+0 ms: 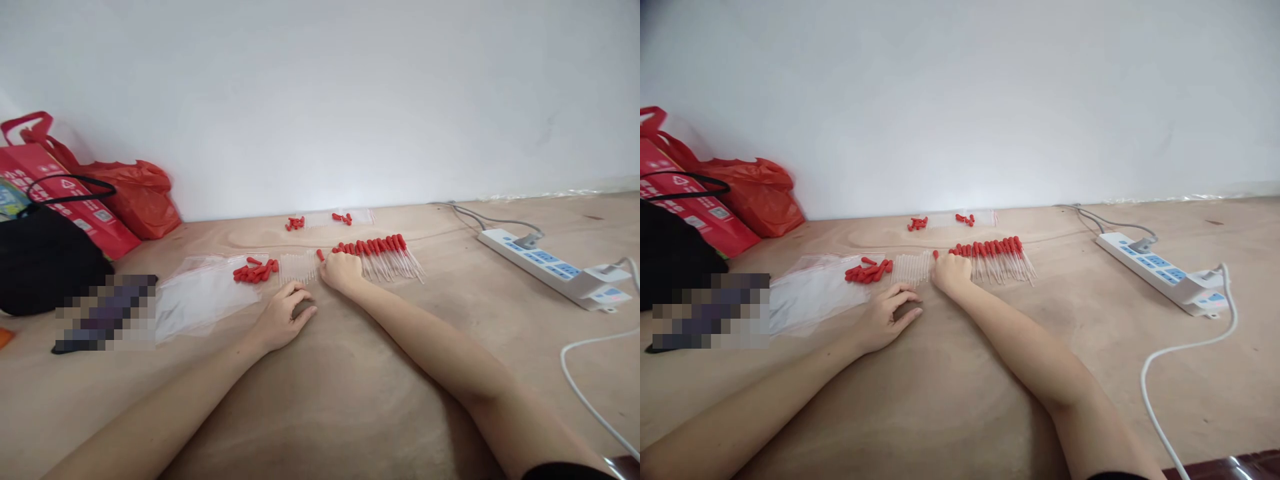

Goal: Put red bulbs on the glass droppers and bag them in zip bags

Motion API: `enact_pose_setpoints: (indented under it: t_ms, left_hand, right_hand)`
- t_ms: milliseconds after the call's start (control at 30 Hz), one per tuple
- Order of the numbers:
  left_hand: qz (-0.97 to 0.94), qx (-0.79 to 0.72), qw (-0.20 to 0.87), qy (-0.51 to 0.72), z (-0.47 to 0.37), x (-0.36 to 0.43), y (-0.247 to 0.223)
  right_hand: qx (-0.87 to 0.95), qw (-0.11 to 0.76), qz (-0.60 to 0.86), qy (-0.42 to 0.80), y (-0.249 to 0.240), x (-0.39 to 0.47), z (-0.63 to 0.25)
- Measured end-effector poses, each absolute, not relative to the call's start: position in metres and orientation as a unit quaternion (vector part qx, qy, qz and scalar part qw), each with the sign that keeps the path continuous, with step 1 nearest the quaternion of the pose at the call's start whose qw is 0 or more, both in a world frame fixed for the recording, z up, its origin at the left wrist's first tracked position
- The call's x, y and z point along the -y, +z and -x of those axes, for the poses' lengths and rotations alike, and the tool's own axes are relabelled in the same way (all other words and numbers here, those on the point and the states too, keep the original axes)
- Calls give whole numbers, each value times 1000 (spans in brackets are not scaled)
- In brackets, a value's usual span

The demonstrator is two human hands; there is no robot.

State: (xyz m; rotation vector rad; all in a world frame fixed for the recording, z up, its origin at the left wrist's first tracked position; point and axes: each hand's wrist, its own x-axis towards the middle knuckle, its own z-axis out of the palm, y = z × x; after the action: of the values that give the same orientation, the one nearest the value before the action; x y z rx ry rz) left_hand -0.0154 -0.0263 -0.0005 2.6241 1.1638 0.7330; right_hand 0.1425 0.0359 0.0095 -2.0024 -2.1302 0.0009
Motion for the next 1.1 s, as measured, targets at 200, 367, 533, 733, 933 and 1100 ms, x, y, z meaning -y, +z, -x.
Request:
enact_pose_setpoints:
  t_ms: [200, 367, 533, 733, 933, 1100]
  left_hand:
    - [-882, -389, 87, 251, 15, 26, 1]
    - [-881, -390, 88, 252, 16, 26, 1]
    - [-882, -389, 86, 251, 16, 27, -1]
    - [-838, -473, -11, 272, 19, 21, 0]
    - [-713, -624, -186, 261, 51, -4, 9]
    - [-689, -656, -207, 228, 70, -16, 9]
  right_hand:
    - [710, 91, 698, 6, 11, -36, -155]
    - [702, 92, 706, 8, 13, -38, -158]
    - [707, 116, 698, -7, 14, -38, -153]
    - [715, 144, 684, 4, 14, -39, -138]
    - [701, 130, 698, 64, 15, -49, -122]
    - [689, 113, 709, 96, 16, -58, -119]
